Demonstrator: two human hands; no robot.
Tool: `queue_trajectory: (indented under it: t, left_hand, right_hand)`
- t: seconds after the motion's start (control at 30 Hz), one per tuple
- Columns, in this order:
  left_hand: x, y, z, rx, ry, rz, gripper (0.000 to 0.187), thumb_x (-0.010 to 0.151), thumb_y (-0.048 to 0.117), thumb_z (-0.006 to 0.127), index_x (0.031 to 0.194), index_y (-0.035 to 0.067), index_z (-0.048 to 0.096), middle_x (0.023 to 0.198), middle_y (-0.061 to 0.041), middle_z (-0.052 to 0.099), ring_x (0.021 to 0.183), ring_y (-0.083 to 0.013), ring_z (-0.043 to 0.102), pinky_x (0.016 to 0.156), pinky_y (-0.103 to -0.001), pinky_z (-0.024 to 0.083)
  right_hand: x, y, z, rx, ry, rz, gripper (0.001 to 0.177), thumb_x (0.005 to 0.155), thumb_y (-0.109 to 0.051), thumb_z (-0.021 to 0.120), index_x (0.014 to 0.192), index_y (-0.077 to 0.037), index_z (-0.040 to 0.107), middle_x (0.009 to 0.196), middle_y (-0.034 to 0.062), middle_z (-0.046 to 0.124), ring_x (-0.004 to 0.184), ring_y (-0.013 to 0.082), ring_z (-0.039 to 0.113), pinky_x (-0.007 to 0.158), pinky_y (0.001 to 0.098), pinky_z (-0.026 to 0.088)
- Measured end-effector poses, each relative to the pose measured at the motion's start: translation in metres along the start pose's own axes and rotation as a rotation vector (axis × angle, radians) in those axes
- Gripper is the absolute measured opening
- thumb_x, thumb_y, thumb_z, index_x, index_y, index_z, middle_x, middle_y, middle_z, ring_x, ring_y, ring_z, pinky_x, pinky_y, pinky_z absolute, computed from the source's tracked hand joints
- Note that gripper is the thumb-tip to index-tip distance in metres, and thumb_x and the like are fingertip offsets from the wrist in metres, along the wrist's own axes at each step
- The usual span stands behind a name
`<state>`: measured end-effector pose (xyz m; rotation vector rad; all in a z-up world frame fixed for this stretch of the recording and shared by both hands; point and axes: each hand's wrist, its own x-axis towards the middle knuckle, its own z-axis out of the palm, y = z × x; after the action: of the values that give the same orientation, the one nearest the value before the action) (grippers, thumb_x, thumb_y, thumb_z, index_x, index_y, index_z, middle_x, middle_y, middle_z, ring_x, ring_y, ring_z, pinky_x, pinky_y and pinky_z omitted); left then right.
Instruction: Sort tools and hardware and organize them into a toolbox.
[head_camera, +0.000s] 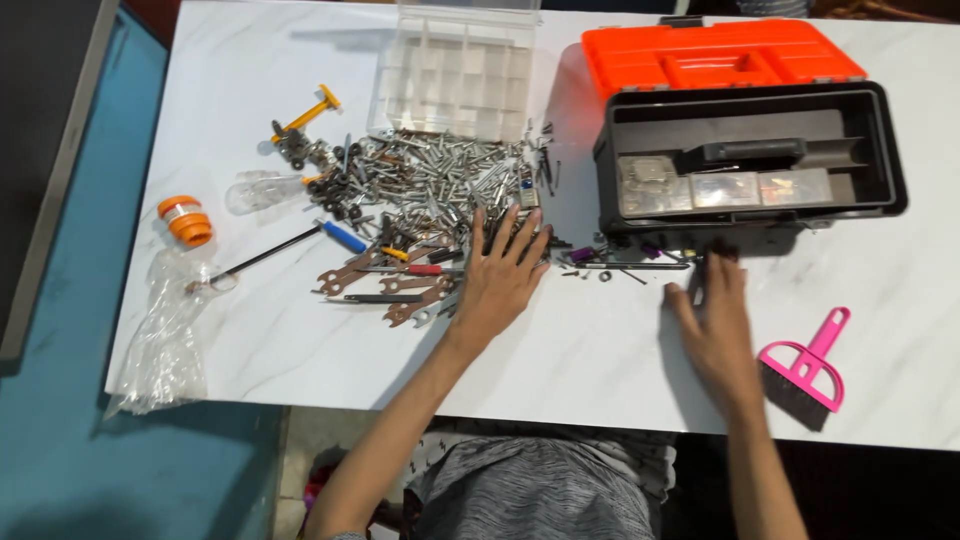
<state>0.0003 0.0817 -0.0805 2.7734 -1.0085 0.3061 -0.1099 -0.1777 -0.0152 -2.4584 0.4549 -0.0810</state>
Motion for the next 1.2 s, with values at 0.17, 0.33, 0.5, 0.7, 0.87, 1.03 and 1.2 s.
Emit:
queue_trajectory:
  t: [0.17, 0.33, 0.5, 0.7, 0.87, 1.03, 1.2]
  left_hand:
    - [-0.020, -0.034, -0.003, -0.021, -0.016, 0.050, 0.057, 0.108, 0.043, 0.043, 0.155, 0.013, 0.045, 0.168, -0.005, 0.030, 0.156, -0.0272, 0.023, 0.127, -0.061, 0.011]
    - [-0.034, -0.060, -0.011, -0.081, -0.007, 0.060, 0.066, 0.105, 0.051, 0.041, 0.159, 0.013, 0.037, 0.169, -0.005, 0.025, 0.157, -0.0276, 0.020, 0.126, -0.060, 0.009]
    - [-0.054, -0.077, -0.011, -0.239, 0.147, -0.068, 0.061, 0.107, 0.052, 0.043, 0.156, 0.015, 0.041, 0.168, -0.008, 0.028, 0.158, -0.0312, 0.019, 0.129, -0.060, 0.008]
    - [-0.055, -0.073, -0.022, -0.276, 0.189, -0.109, 0.055, 0.106, 0.044, 0.054, 0.149, 0.009, 0.051, 0.163, -0.014, 0.039, 0.155, -0.0361, 0.028, 0.129, -0.060, 0.016]
    - [-0.053, -0.069, -0.030, -0.295, 0.208, -0.125, 0.053, 0.103, 0.039, 0.059, 0.144, 0.007, 0.054, 0.156, -0.016, 0.043, 0.153, -0.0381, 0.032, 0.127, -0.061, 0.019]
    - [-0.048, -0.065, -0.033, -0.293, 0.199, -0.140, 0.056, 0.101, 0.043, 0.060, 0.143, 0.007, 0.053, 0.157, -0.017, 0.043, 0.153, -0.0382, 0.031, 0.129, -0.059, 0.019]
    - [-0.041, -0.062, -0.032, -0.269, 0.126, -0.123, 0.068, 0.097, 0.050, 0.060, 0.146, 0.004, 0.050, 0.162, -0.021, 0.035, 0.154, -0.0364, 0.028, 0.127, -0.053, 0.019]
  right_hand:
    - [-0.006, -0.023, 0.050, -0.070, -0.060, -0.224, 0.072, 0.103, -0.033, 0.052, 0.156, 0.010, 0.028, 0.161, 0.0345, 0.022, 0.147, 0.0488, 0.028, 0.114, 0.0567, 0.031]
    - [-0.012, -0.039, 0.087, -0.053, -0.145, -0.348, 0.062, 0.105, -0.026, 0.048, 0.157, 0.004, 0.032, 0.157, 0.0287, 0.030, 0.144, 0.0433, 0.040, 0.115, 0.0539, 0.046]
    - [0.001, -0.062, 0.093, -0.145, -0.011, -0.704, 0.058, 0.101, -0.015, 0.057, 0.153, 0.003, 0.039, 0.160, 0.0284, 0.036, 0.148, 0.0474, 0.039, 0.117, 0.0530, 0.041]
    - [0.058, -0.110, 0.098, -0.037, 0.069, -0.656, 0.036, 0.095, -0.027, 0.071, 0.125, -0.008, 0.066, 0.120, 0.0153, 0.063, 0.111, 0.0350, 0.060, 0.090, 0.0468, 0.051]
    - [0.093, -0.136, 0.141, -0.069, 0.130, -0.691, 0.035, 0.091, -0.035, 0.077, 0.110, -0.007, 0.071, 0.107, 0.0133, 0.063, 0.098, 0.0352, 0.061, 0.082, 0.0466, 0.050]
    - [0.101, -0.133, 0.145, -0.004, 0.008, -0.604, 0.024, 0.085, -0.032, 0.077, 0.097, -0.012, 0.073, 0.105, 0.0098, 0.065, 0.099, 0.0311, 0.066, 0.079, 0.0453, 0.053]
    - [0.097, -0.135, 0.119, 0.235, -0.167, -0.477, 0.021, 0.096, -0.026, 0.071, 0.104, -0.007, 0.067, 0.097, 0.0103, 0.069, 0.082, 0.0296, 0.071, 0.073, 0.0423, 0.053]
